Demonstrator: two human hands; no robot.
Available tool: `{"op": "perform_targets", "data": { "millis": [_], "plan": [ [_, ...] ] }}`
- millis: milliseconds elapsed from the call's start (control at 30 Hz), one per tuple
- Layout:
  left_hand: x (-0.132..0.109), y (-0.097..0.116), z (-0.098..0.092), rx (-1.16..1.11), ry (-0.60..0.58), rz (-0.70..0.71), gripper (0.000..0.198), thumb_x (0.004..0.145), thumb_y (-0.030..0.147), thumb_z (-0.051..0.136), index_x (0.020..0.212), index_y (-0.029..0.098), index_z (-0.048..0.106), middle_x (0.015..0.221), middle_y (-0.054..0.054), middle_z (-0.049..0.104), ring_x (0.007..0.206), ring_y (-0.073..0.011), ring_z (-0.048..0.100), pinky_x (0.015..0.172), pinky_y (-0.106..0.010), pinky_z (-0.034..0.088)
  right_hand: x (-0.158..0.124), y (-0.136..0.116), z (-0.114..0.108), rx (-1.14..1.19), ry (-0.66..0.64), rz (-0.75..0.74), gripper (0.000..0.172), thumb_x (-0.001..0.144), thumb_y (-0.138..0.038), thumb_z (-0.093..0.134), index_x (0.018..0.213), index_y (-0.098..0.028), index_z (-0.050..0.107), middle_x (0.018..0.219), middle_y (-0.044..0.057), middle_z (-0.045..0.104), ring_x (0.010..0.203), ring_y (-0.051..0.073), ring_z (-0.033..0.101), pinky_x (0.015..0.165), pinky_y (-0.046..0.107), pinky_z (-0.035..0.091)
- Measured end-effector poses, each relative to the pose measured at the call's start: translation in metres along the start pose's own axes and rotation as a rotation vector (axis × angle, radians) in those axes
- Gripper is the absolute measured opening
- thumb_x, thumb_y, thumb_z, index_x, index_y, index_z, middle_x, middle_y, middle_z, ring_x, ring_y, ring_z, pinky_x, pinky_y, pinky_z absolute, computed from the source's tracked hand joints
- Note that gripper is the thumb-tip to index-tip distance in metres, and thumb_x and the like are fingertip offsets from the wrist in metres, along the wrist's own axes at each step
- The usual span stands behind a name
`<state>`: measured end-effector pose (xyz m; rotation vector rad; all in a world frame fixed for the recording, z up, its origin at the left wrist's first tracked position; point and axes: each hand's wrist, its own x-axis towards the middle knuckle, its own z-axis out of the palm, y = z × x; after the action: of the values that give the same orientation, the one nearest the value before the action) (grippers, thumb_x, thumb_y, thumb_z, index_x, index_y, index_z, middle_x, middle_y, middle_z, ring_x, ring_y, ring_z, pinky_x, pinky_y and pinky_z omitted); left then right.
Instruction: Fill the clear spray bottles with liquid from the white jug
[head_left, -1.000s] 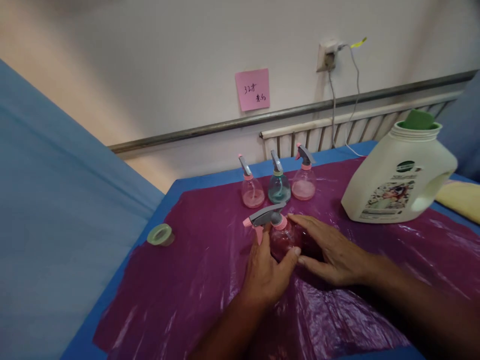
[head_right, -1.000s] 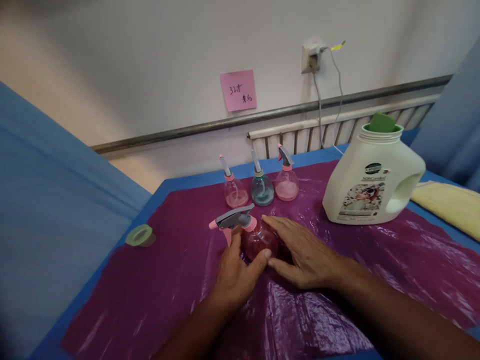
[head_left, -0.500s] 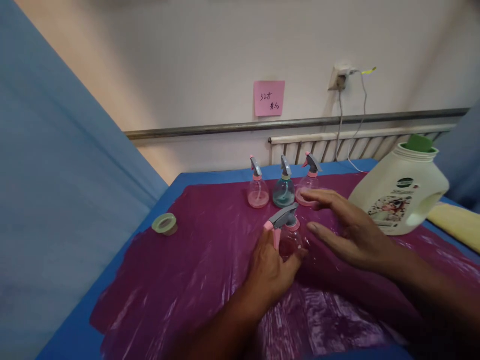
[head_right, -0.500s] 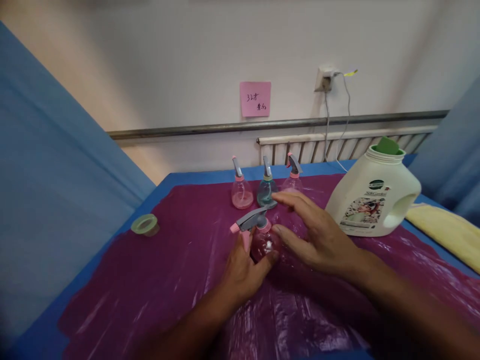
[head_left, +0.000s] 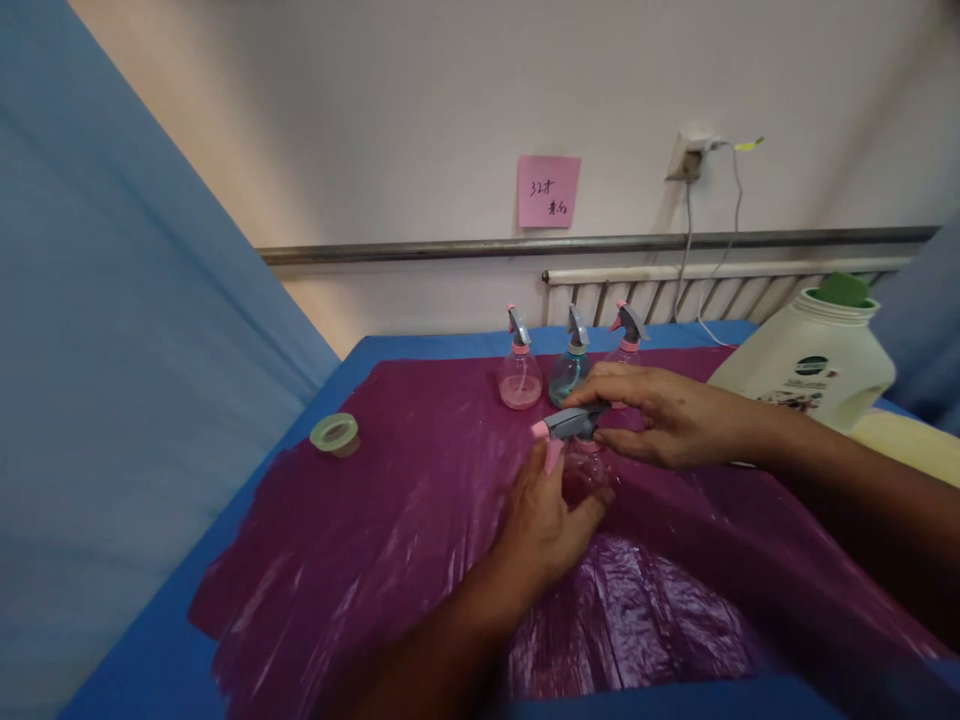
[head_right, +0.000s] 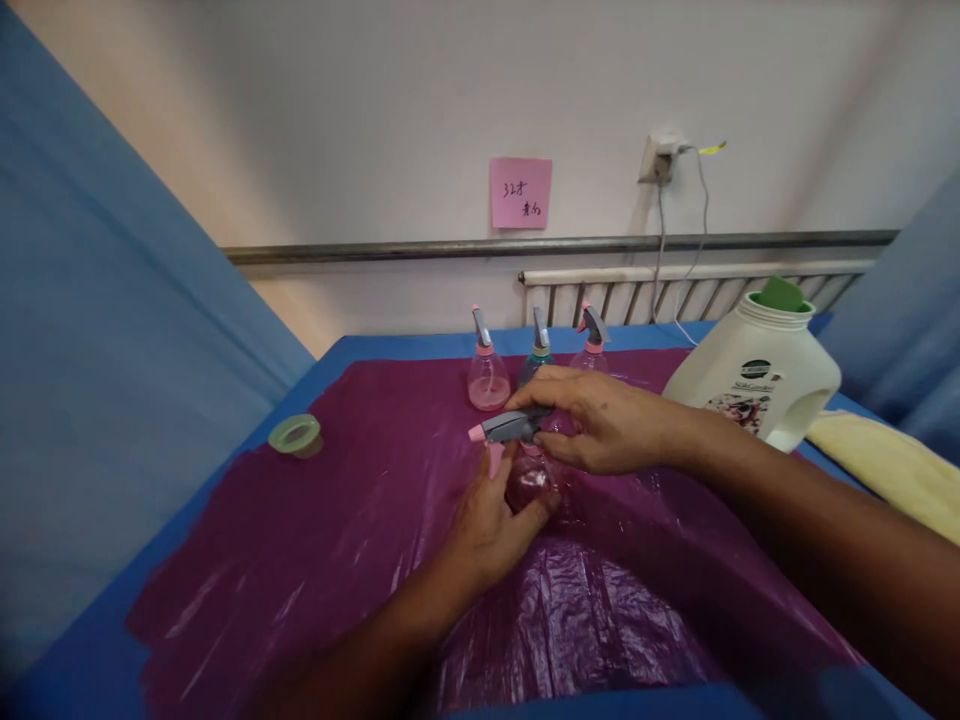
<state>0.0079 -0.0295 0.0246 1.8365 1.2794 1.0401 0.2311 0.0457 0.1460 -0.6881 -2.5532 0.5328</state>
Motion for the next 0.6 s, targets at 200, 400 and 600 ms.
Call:
{"op": "perform_targets", "data": {
  "millis": [200,400,600],
  "plan": [
    [0.001,-0.002,0.001,0.02,-0.029,-0.023,0.071,0.102,0.04,0.084,0.168,0.032,0.059,0.16,-0.012,0.067,0.147,-0.0379,0.066,0.125,-0.057,0.055,0.012,-0.008,-0.007,0.107,-0.109,0.119,0.018,0.106,-0.035,0.072,0.119,-0.024,0.077,0.109,0.004,0.082,0.096,0.021,0.077,0.084,0.036,0.061],
    [-0.002,-0.013,0.005,0.03,-0.008,0.01,0.085,0.102,0.043,0.085,0.177,0.031,0.048,0.175,-0.013,0.058,0.164,-0.0376,0.055,0.138,-0.06,0.044,0.023,-0.021,-0.032,0.229,0.081,0.272,0.027,0.1,-0.046,0.083,0.113,-0.023,0.078,0.094,0.001,0.08,0.081,0.017,0.071,0.073,0.031,0.055],
    [-0.003,-0.015,0.005,0.011,-0.016,-0.002,0.086,0.101,0.044,0.086,0.178,0.033,0.048,0.175,-0.012,0.057,0.165,-0.0366,0.054,0.139,-0.06,0.043,0.022,-0.024,-0.047,0.316,0.392,0.257,0.041,0.094,-0.054,0.092,0.116,-0.021,0.08,0.099,0.002,0.079,0.083,0.016,0.067,0.075,0.031,0.055]
  ]
}}
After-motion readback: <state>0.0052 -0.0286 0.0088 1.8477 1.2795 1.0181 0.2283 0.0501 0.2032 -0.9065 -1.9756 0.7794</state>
